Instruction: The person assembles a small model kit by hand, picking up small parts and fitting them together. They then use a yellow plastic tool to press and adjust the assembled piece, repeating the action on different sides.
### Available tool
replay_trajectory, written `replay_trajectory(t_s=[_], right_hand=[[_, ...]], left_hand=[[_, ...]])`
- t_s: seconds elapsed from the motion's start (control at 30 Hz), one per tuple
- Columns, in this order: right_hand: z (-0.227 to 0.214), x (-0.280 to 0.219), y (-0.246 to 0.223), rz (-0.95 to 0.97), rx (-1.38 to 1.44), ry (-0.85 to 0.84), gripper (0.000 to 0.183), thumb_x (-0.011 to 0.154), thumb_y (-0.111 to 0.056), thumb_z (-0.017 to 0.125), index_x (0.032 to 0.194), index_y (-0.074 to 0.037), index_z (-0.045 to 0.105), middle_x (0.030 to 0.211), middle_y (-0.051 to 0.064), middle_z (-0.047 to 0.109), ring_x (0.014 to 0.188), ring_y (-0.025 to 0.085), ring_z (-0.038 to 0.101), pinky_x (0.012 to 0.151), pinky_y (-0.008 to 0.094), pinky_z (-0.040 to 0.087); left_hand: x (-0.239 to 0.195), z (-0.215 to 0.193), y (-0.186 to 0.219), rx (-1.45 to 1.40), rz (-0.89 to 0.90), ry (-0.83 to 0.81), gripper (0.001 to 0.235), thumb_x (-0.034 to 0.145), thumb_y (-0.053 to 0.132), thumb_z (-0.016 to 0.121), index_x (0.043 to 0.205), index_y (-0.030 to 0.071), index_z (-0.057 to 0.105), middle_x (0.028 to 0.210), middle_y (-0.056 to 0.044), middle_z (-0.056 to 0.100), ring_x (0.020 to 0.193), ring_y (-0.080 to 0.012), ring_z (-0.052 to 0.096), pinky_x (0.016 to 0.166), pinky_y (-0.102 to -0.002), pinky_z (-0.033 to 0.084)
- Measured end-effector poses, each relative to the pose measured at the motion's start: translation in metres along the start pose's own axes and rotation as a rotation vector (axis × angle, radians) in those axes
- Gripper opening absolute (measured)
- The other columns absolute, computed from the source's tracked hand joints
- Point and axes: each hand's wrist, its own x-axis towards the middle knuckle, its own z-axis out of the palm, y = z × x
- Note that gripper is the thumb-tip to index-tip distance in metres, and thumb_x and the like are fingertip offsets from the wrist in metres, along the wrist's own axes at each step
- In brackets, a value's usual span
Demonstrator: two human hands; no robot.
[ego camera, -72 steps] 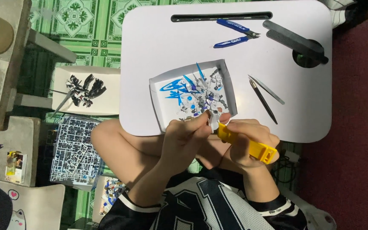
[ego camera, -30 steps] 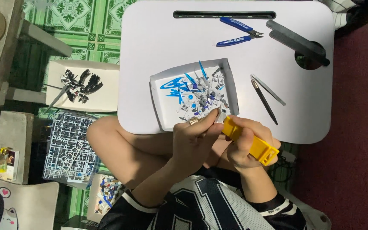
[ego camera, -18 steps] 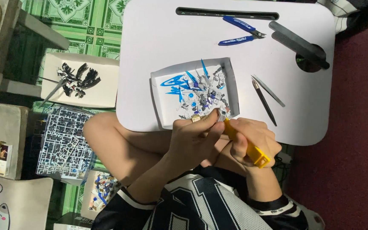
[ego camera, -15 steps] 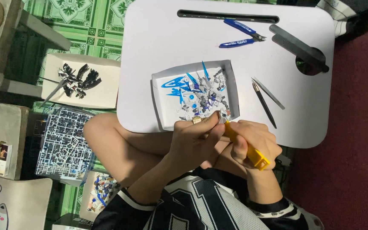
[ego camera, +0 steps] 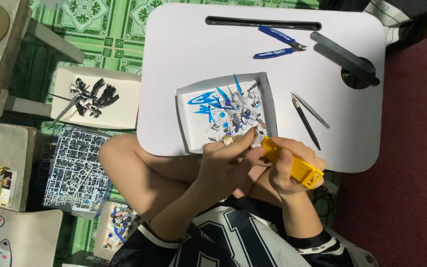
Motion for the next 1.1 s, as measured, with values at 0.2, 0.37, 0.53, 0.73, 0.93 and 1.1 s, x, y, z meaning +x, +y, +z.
replay_trajectory(t_s=[0.2, 0.37, 0.53, 0.73, 0.93, 1.1], right_hand=[[-0.002, 0.002, 0.004, -0.055, 0.046, -0.045, 0.022, 0.085, -0.009, 0.053, 0.079, 0.007, 0.067, 0.056, 0.014, 0.06, 0.038, 0.019, 0.056, 0.043, 0.026, 0.047], [-0.004, 0.009, 0.003, -0.204, 0.045, -0.11, 0.019, 0.084, -0.007, 0.058, 0.074, 0.007, 0.066, 0.056, 0.015, 0.062, 0.04, 0.025, 0.057, 0.043, 0.034, 0.049], [0.011, 0.027, -0.008, -0.21, 0.163, -0.092, 0.025, 0.087, -0.007, 0.054, 0.068, 0.007, 0.063, 0.049, 0.011, 0.057, 0.032, 0.018, 0.044, 0.035, 0.031, 0.044], [-0.001, 0.005, 0.005, -0.039, 0.185, -0.078, 0.028, 0.088, -0.011, 0.053, 0.074, 0.01, 0.064, 0.05, 0.011, 0.056, 0.032, 0.014, 0.049, 0.033, 0.028, 0.043], [0.002, -0.003, 0.001, 0.099, 0.105, 0.024, 0.027, 0.087, -0.013, 0.052, 0.075, 0.007, 0.066, 0.048, 0.008, 0.055, 0.033, 0.011, 0.047, 0.036, 0.023, 0.043], [0.011, -0.003, -0.002, 0.136, 0.074, 0.045, 0.024, 0.085, -0.015, 0.056, 0.077, 0.005, 0.067, 0.049, 0.009, 0.057, 0.033, 0.014, 0.048, 0.038, 0.024, 0.044]], left_hand=[[0.001, -0.001, 0.002, 0.081, 0.043, -0.043, 0.026, 0.09, 0.019, 0.064, 0.104, -0.002, 0.068, 0.055, -0.009, 0.063, 0.044, -0.0221, 0.063, 0.042, -0.021, 0.047], [-0.002, -0.002, 0.002, 0.063, 0.03, -0.065, 0.025, 0.094, 0.019, 0.057, 0.105, 0.0, 0.068, 0.046, -0.005, 0.057, 0.037, -0.0135, 0.057, 0.042, -0.016, 0.043], [0.01, -0.013, 0.005, 0.225, 0.204, -0.154, 0.021, 0.094, 0.017, 0.056, 0.099, -0.001, 0.067, 0.054, -0.007, 0.054, 0.04, -0.0189, 0.055, 0.042, -0.022, 0.045], [0.011, -0.009, 0.0, 0.0, 0.005, -0.168, 0.021, 0.095, 0.021, 0.057, 0.086, 0.006, 0.07, 0.052, -0.002, 0.059, 0.048, -0.0154, 0.063, 0.046, -0.019, 0.048], [0.019, -0.012, 0.001, -0.11, -0.04, -0.17, 0.017, 0.091, 0.019, 0.063, 0.082, 0.005, 0.065, 0.061, -0.007, 0.064, 0.056, -0.0232, 0.067, 0.052, -0.029, 0.053], [0.019, -0.013, 0.009, -0.145, -0.27, -0.427, 0.036, 0.098, 0.031, 0.033, 0.101, -0.003, 0.044, 0.063, -0.009, 0.06, 0.034, -0.016, 0.056, 0.027, -0.022, 0.042]])
